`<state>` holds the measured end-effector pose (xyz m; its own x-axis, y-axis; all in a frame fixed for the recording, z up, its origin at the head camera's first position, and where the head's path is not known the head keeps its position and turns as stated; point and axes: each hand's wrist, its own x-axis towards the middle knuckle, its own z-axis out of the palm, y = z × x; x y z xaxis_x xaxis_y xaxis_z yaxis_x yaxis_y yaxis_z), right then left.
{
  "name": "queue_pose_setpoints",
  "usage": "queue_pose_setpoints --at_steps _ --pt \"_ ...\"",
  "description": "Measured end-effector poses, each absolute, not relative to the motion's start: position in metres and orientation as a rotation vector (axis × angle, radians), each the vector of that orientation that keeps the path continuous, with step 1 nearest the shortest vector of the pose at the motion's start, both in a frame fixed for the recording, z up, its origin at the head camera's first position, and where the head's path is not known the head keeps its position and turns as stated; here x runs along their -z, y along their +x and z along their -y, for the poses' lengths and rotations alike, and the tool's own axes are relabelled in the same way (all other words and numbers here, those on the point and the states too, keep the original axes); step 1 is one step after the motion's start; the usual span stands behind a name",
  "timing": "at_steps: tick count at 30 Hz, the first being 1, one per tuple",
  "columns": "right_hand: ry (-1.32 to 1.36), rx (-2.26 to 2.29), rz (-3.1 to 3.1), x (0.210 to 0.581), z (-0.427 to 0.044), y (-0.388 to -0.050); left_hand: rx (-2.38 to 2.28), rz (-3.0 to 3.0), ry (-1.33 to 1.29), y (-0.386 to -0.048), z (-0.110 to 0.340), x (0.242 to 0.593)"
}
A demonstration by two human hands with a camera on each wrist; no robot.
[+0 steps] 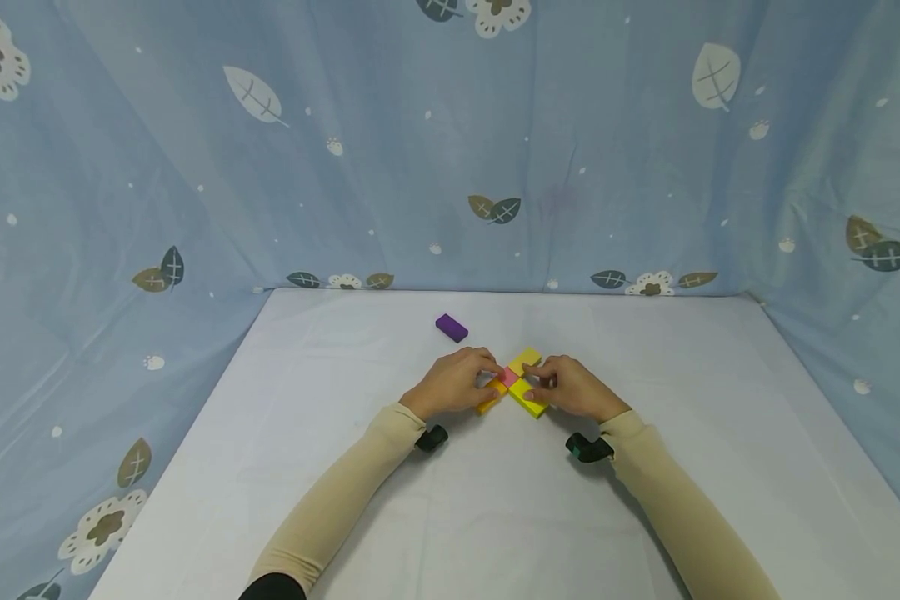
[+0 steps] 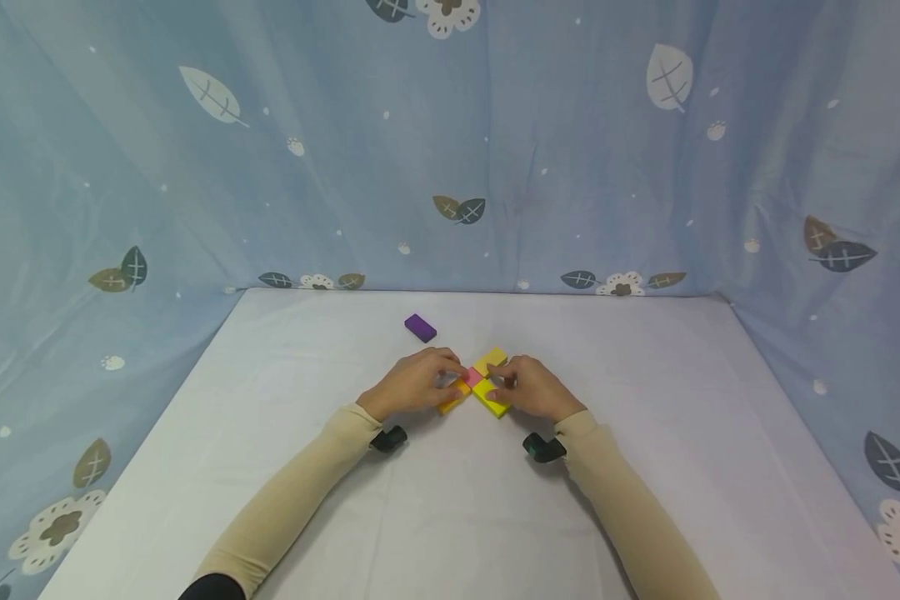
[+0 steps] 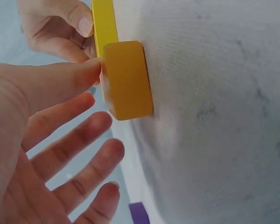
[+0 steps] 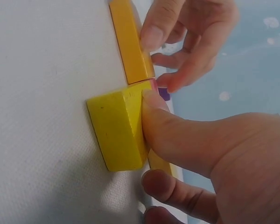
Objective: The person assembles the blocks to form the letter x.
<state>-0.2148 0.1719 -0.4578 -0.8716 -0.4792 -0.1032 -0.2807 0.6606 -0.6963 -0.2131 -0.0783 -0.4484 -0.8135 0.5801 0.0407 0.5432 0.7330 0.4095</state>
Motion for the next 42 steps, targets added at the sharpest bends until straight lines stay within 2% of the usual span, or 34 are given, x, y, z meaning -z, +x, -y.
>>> queue_pose_setpoints --at_steps 15,33,42 --pt "-0.571 1.012 -2.594 0.456 -0.170 -0.214 -0.773 -2.794 0.834 -0.217 0.088 0.431" --pt "-0.577 1.027 -2.591 0.457 -0.170 -0.213 -1.097 -2.779 0.877 -0.235 0.126 0.399" --pt "-0.595 1.067 -2.579 0.457 -0.171 -0.212 -1.077 -2.839 0.860 -0.244 0.137 0.394"
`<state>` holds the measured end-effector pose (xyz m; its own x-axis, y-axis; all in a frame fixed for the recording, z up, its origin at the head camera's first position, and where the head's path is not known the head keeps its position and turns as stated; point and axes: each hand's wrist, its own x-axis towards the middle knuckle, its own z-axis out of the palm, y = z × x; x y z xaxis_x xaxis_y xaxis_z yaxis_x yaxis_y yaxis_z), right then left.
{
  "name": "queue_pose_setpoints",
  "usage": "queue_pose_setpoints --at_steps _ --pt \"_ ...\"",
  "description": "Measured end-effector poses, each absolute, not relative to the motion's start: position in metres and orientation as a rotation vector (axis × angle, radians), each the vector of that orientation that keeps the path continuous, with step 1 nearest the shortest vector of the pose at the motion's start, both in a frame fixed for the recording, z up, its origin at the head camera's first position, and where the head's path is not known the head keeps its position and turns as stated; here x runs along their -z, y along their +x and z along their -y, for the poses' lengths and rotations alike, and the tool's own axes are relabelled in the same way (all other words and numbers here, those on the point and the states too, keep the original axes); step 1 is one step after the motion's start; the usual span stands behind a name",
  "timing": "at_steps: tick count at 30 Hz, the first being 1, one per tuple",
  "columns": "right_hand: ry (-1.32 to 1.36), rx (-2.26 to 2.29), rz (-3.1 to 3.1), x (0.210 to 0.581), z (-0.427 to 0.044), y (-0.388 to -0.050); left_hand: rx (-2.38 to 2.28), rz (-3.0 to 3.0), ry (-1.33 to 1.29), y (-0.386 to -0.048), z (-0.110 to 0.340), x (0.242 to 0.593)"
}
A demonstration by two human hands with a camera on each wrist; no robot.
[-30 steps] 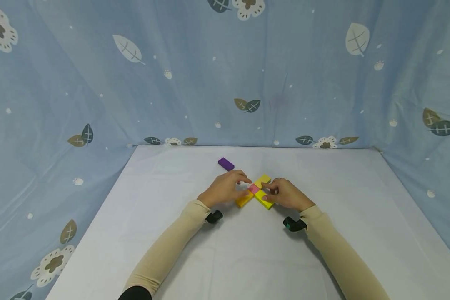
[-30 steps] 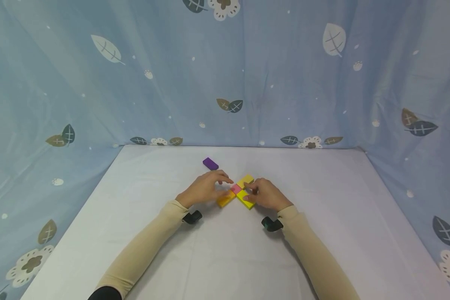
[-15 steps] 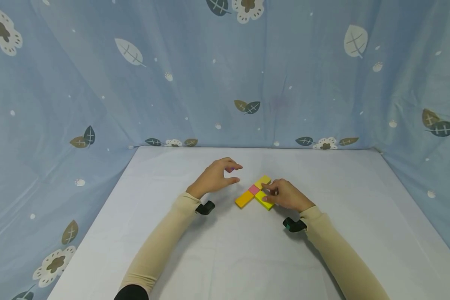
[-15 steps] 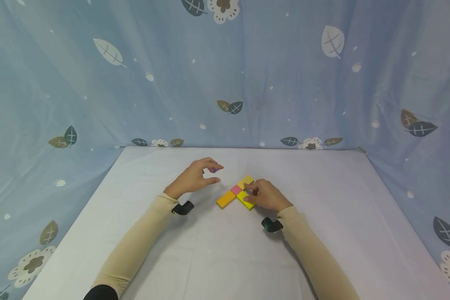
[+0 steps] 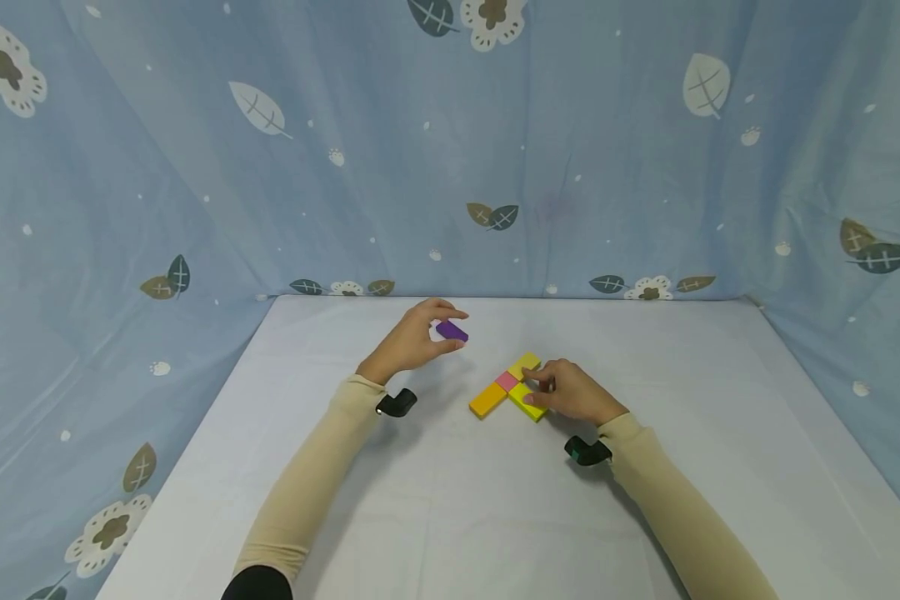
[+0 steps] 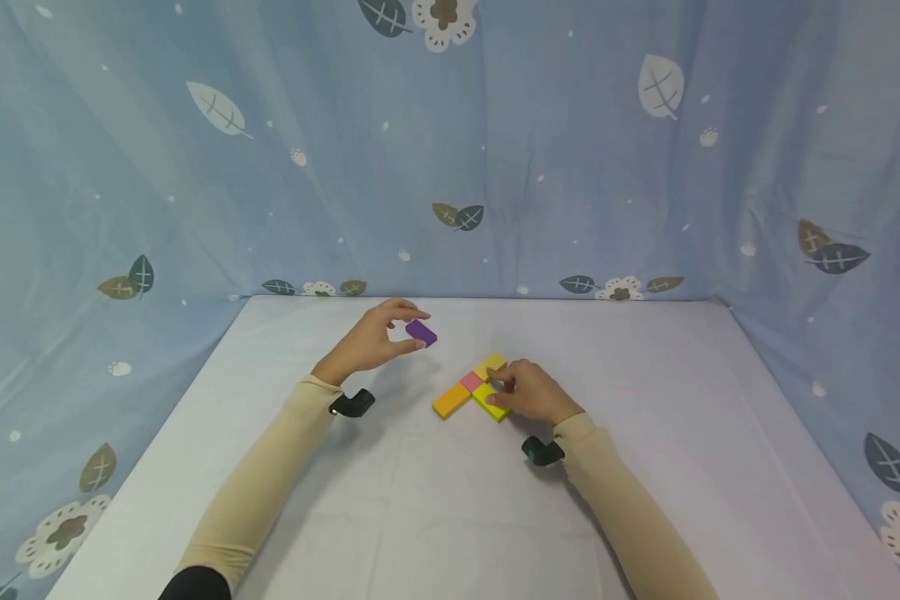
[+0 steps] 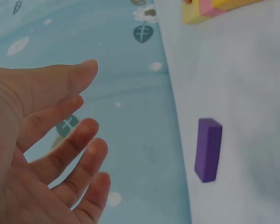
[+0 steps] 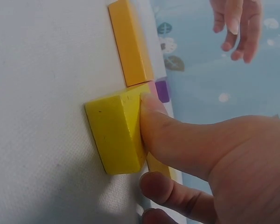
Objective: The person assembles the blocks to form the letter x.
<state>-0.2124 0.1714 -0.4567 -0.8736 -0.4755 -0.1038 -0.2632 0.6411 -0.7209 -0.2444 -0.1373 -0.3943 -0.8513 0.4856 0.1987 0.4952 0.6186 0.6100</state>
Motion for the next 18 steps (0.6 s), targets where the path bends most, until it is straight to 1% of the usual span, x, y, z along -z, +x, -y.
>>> queue_pose_setpoints --at_steps 11,18 --pt "-0.570 1.060 -2.579 0.456 -0.170 -0.212 1.125 2.878 -0.708 -0.258 0.151 0.397" --pt "-0.590 1.078 -2.561 0.454 -0.172 -0.211 1.147 2.888 -0.686 -0.269 0.158 0.401"
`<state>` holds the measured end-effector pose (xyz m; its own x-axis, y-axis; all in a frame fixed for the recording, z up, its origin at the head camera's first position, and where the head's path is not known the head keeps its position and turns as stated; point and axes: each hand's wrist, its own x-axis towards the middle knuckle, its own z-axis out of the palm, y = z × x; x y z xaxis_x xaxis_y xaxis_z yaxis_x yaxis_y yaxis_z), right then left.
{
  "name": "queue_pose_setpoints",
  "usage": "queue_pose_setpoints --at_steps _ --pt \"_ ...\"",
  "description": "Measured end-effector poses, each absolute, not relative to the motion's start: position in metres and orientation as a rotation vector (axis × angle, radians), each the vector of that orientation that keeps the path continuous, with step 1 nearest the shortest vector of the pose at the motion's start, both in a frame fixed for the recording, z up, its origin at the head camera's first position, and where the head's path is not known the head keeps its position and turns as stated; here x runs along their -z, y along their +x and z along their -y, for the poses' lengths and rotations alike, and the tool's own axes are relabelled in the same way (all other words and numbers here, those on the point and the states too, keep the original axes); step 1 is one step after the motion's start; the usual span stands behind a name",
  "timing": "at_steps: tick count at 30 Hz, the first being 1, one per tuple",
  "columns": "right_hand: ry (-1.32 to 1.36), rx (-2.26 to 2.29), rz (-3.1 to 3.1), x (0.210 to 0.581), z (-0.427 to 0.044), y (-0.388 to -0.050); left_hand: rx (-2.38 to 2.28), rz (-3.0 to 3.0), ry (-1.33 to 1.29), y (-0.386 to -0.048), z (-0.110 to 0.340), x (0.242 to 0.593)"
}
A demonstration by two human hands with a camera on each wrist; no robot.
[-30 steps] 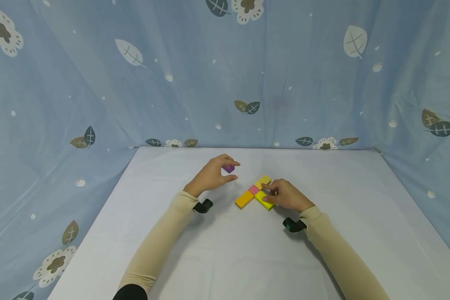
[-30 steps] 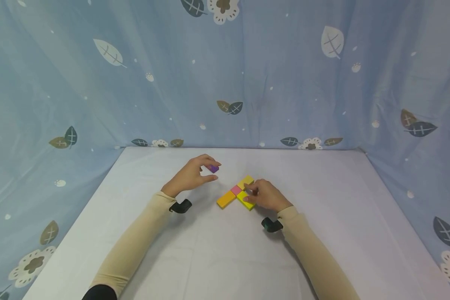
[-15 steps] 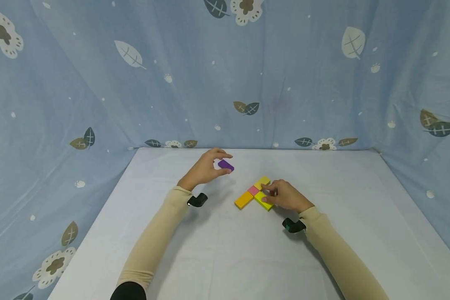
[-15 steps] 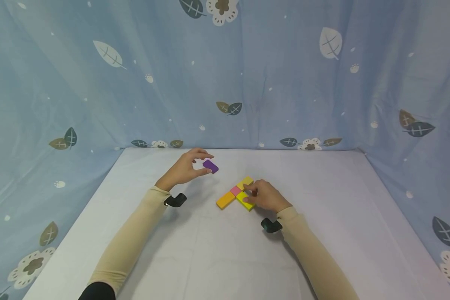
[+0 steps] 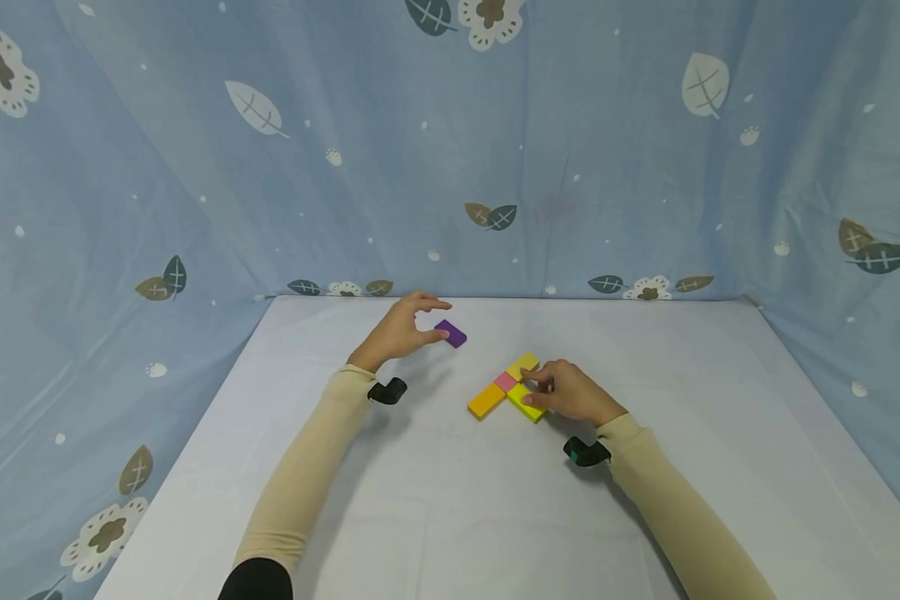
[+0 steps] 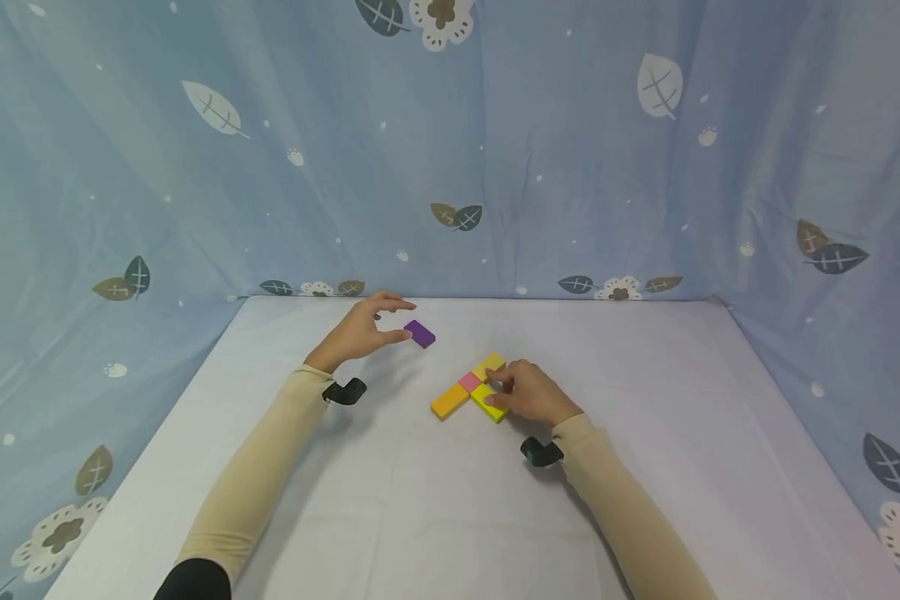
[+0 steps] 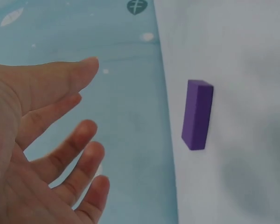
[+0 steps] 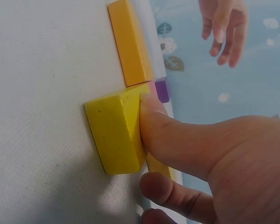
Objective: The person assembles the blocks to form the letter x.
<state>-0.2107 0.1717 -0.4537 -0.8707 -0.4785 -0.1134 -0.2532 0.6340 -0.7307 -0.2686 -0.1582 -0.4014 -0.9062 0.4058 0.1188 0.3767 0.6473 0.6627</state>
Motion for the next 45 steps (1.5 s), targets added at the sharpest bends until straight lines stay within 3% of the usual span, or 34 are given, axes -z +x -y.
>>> queue_pose_setpoints --at_steps 24,45 --pt "-0.612 1.073 -2.561 0.455 -0.171 -0.213 -1.144 -2.772 0.512 -0.290 0.173 0.413" --pt "-0.603 1.062 -2.579 0.457 -0.172 -0.212 -1.086 -2.734 0.526 -0.306 0.162 0.435"
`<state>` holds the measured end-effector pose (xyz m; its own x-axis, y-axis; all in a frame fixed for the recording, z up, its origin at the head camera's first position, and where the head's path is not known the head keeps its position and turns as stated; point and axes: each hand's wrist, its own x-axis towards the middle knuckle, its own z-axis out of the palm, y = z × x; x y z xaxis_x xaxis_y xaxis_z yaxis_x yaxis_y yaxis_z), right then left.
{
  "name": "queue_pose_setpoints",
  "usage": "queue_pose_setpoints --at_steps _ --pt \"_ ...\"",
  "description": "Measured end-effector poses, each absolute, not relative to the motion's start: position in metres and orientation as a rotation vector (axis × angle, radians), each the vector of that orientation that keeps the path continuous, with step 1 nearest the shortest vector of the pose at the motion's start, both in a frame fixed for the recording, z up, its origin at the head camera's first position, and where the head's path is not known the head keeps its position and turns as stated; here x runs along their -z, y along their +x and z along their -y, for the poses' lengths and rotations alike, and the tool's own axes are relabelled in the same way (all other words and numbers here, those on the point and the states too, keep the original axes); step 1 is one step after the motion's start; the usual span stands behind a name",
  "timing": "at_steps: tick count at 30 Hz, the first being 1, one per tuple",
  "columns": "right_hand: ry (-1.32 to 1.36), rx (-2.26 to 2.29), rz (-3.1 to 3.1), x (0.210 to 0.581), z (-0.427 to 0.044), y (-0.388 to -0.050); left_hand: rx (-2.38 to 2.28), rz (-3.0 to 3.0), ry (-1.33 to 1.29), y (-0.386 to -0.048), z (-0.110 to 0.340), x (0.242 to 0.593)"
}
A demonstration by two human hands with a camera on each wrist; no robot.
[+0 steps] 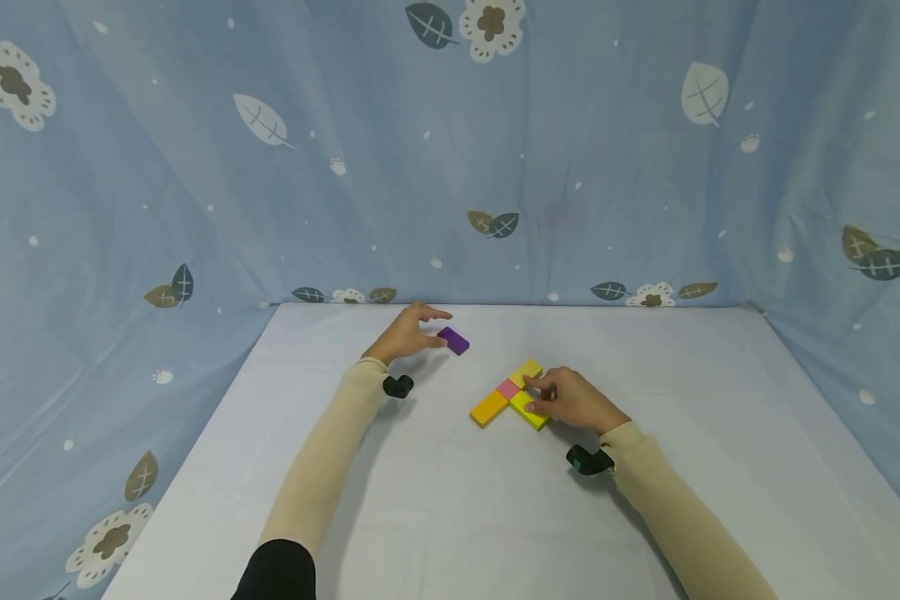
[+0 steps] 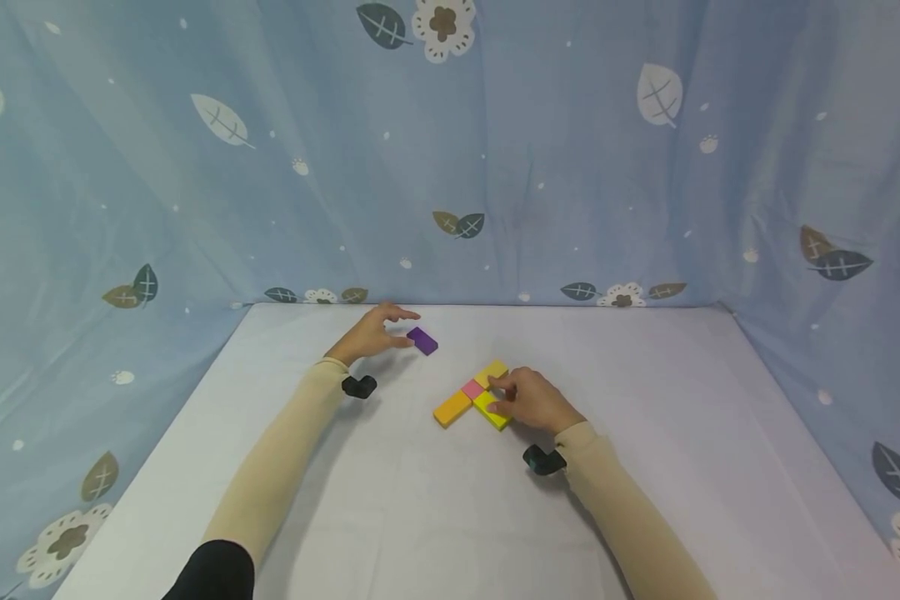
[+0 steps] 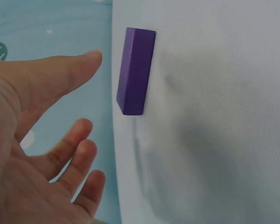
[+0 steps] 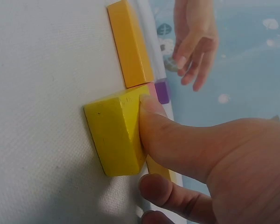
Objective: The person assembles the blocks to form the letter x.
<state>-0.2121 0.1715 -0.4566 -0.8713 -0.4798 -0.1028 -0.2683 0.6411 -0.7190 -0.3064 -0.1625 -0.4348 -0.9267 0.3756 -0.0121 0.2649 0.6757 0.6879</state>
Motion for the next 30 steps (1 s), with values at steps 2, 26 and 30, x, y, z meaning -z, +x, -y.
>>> queue_pose_setpoints --at_steps 2,26,30 --pt "-0.615 1.070 -2.572 0.457 -0.172 -0.212 -1.086 -2.730 0.538 -0.308 0.162 0.438" --pt "-0.611 1.071 -2.581 0.457 -0.171 -0.212 -0.966 -2.742 0.613 -0.312 0.155 0.450" --pt "-0.613 1.072 -2.578 0.458 -0.171 -0.212 -0.960 -2.734 0.627 -0.311 0.154 0.449"
